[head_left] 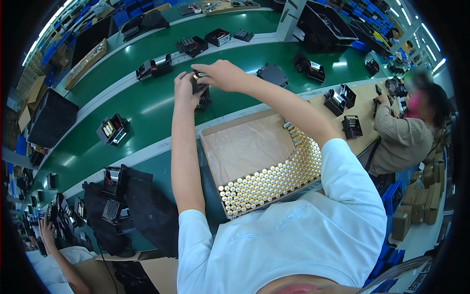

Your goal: Assembling small electronic components by manually picking pins from a grid tray and inserting them into component housings.

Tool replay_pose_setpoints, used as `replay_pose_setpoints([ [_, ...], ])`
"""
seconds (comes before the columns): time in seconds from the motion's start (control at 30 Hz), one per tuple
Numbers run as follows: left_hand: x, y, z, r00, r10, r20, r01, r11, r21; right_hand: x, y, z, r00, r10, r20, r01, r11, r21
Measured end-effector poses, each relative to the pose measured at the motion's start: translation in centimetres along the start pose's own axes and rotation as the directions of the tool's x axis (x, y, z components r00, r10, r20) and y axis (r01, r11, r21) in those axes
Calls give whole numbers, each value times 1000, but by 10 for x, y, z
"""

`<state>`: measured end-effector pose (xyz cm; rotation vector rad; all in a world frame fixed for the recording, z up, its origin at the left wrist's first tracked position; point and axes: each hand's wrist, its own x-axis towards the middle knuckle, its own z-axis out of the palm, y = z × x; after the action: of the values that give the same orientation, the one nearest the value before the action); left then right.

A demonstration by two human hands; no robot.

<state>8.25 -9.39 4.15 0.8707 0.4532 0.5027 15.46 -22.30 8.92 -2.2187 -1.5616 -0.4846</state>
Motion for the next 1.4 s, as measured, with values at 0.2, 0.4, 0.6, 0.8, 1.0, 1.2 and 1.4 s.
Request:
replay_pose_setpoints([
  [0.2, -10, 2, 4, 999, -1, 32, -1, 996, 87, 33, 17, 5, 982, 20, -186, 32, 961, 274],
  [0.4, -5, -1, 2, 995, -6, 96, -16, 975, 221, 48, 25, 21, 979, -96, -180, 135, 966, 219],
  [0.6, -11, 11, 7, 994, -48, 98, 35, 990, 134, 41, 28, 31, 952, -146, -269, 201, 961, 188],
  [0.8, -7, 9, -7, 993, 35, 112, -62, 967, 247, 31, 13, 16, 900, 394, 188, -437, 804, 404],
  [1.0, -8, 9, -12, 985, 167, 43, -170, 900, 401, 23, 19, 35, 835, 395, 383, -550, 585, 596],
  [1.2, -16, 28, -10, 923, 383, 40, -195, 375, 906, 31, 12, 0, 759, 421, 497, -427, 898, -109],
  [1.4, -15, 21, -11, 591, 736, 331, 51, -443, 895, 28, 20, 7, 454, 588, 670, -270, 807, -525],
])
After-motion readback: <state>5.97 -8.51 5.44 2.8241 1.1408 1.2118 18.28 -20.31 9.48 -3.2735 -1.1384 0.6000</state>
